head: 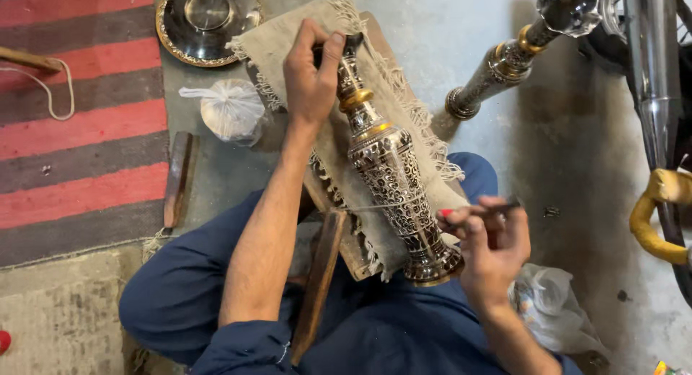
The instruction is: The person sits on the floor with an ornate metal vase resting on a padded board on their lap. They hold a chisel against the vase's decorated surface and strike it with a wooden mallet, repositioning the chisel repeatedly to work the pattern along the vase body.
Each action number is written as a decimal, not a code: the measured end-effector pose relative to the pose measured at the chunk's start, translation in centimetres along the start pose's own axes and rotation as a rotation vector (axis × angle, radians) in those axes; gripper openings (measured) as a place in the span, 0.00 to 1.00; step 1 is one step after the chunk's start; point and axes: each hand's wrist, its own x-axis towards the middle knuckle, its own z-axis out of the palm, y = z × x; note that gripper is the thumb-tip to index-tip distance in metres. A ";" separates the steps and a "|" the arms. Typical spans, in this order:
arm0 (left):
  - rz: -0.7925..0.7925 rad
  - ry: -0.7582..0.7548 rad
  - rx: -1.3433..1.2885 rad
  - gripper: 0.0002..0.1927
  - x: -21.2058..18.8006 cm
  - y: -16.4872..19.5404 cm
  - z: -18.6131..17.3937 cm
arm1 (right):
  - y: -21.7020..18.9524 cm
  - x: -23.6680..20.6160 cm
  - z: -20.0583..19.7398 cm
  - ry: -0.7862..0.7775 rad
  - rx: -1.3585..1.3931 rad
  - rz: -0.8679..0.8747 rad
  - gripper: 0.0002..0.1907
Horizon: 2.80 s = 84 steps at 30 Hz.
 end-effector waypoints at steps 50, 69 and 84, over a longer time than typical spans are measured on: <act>0.557 -0.731 1.072 0.33 2.7 17.3 -10.4 | -1.2 8.8 8.9 -0.472 -0.277 -0.156 0.17; 0.354 -0.755 0.900 0.36 2.7 17.9 -10.3 | -0.8 9.1 8.9 -0.447 -0.163 -0.100 0.16; 0.522 -0.746 1.044 0.32 2.8 16.9 -9.2 | -1.4 8.8 9.2 -0.446 -0.288 -0.165 0.20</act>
